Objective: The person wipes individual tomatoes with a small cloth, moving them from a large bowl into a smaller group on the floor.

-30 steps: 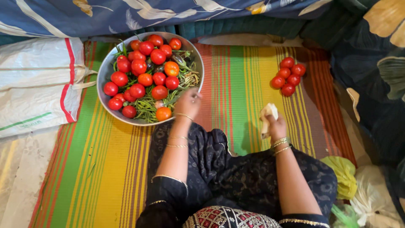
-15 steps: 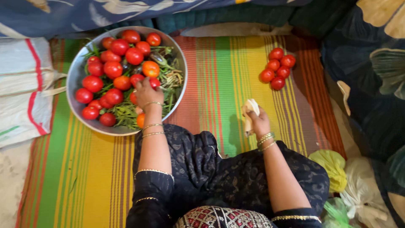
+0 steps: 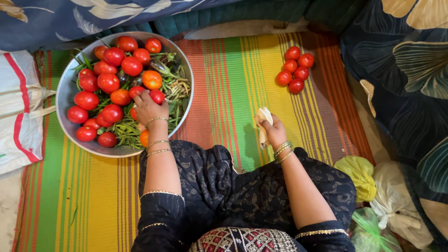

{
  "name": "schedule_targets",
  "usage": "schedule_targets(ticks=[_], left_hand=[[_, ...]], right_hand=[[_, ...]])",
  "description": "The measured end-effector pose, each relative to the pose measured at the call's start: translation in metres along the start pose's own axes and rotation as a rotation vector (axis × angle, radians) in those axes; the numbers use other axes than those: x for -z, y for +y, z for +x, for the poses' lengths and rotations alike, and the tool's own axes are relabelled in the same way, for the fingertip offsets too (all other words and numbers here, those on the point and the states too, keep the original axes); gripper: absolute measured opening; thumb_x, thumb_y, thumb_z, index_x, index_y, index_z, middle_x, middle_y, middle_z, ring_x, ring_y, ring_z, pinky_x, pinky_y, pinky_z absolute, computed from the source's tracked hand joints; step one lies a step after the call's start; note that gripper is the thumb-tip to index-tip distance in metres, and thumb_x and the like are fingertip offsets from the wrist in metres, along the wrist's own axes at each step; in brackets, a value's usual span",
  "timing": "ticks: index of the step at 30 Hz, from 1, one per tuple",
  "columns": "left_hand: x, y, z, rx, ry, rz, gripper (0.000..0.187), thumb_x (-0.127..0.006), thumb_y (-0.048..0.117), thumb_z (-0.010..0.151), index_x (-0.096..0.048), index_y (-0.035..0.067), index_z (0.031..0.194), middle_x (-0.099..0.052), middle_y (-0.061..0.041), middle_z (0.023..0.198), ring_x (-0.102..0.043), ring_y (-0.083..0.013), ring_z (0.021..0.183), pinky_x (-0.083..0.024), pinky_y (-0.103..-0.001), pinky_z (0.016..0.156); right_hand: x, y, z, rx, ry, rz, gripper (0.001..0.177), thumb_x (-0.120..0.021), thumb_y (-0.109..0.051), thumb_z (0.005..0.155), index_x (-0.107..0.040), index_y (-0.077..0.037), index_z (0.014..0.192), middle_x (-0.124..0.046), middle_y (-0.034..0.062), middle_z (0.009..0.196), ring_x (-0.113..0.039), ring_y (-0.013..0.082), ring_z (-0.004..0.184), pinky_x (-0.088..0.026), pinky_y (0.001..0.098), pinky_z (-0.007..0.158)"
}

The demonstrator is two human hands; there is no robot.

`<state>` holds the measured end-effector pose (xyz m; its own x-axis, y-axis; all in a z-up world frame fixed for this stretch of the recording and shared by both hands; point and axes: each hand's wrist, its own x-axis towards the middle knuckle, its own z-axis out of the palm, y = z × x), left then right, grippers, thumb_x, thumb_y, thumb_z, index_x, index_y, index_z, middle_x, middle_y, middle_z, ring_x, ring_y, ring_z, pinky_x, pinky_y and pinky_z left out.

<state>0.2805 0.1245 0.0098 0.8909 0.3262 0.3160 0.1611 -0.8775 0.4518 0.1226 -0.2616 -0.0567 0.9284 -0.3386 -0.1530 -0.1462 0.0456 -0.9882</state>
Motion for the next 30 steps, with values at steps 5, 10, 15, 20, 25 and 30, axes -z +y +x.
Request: schedule_targets(ticks=[5,10,15,20,25,30], left_hand=[[-0.002,-0.002,-0.005,-0.042,0.049,-0.078,0.063,-0.091,0.027,0.068,-0.058,0.013,0.12,-0.061,-0.014,0.121,-0.059,-0.0412,0.109,-0.05,-0.055,0.088],[0.009,0.003,-0.012,-0.048,0.08,-0.23,0.061,-0.091,0.024,0.07,-0.058,0.011,0.12,-0.061,-0.016,0.124,-0.059,-0.0412,0.108,-0.049,-0.052,0.089],[0.034,0.032,-0.036,-0.252,0.122,-0.483,0.069,-0.093,0.019,0.074,-0.055,0.008,0.13,-0.061,-0.015,0.124,-0.062,-0.0352,0.108,-0.052,-0.044,0.092],[0.048,0.098,-0.097,-0.268,-0.2,-0.767,0.074,-0.093,0.018,0.075,-0.054,0.008,0.137,-0.061,-0.012,0.123,-0.067,-0.0243,0.103,-0.057,-0.037,0.091],[0.035,0.143,-0.146,-0.447,-0.461,-0.748,0.077,-0.09,0.024,0.074,-0.05,0.01,0.139,-0.065,-0.012,0.129,-0.068,-0.0255,0.106,-0.059,-0.037,0.082],[0.01,0.142,-0.165,-0.75,-0.392,-0.643,0.077,-0.087,0.027,0.076,-0.049,0.012,0.141,-0.065,-0.014,0.128,-0.066,-0.0335,0.113,-0.056,-0.043,0.093]], right_hand=[[0.0,-0.001,-0.002,0.001,0.014,0.012,0.03,-0.064,-0.013,0.094,-0.064,0.0,0.121,-0.073,0.0058,0.101,-0.066,0.0126,0.086,-0.053,0.0269,0.076],[-0.003,-0.012,-0.008,-0.016,0.021,0.032,0.033,-0.065,-0.013,0.094,-0.063,0.0,0.124,-0.072,0.0062,0.1,-0.065,0.0128,0.084,-0.053,0.0277,0.074],[-0.007,-0.026,-0.011,-0.076,0.008,0.127,0.037,-0.062,-0.013,0.094,-0.061,0.001,0.128,-0.073,0.0119,0.103,-0.07,0.0189,0.086,-0.055,0.0296,0.074],[-0.015,-0.042,-0.014,-0.212,-0.03,0.337,0.041,-0.053,-0.014,0.096,-0.052,0.0,0.134,-0.072,0.0181,0.117,-0.075,0.0284,0.092,-0.058,0.0339,0.07],[-0.024,-0.043,-0.018,-0.287,-0.152,0.45,0.043,-0.052,-0.026,0.1,-0.052,0.0,0.133,-0.071,0.0162,0.113,-0.073,0.0262,0.09,-0.062,0.0363,0.071],[-0.024,-0.031,-0.02,-0.288,-0.231,0.534,0.046,-0.062,-0.036,0.1,-0.056,-0.001,0.13,-0.07,0.0139,0.107,-0.071,0.0214,0.085,-0.06,0.0318,0.069]])
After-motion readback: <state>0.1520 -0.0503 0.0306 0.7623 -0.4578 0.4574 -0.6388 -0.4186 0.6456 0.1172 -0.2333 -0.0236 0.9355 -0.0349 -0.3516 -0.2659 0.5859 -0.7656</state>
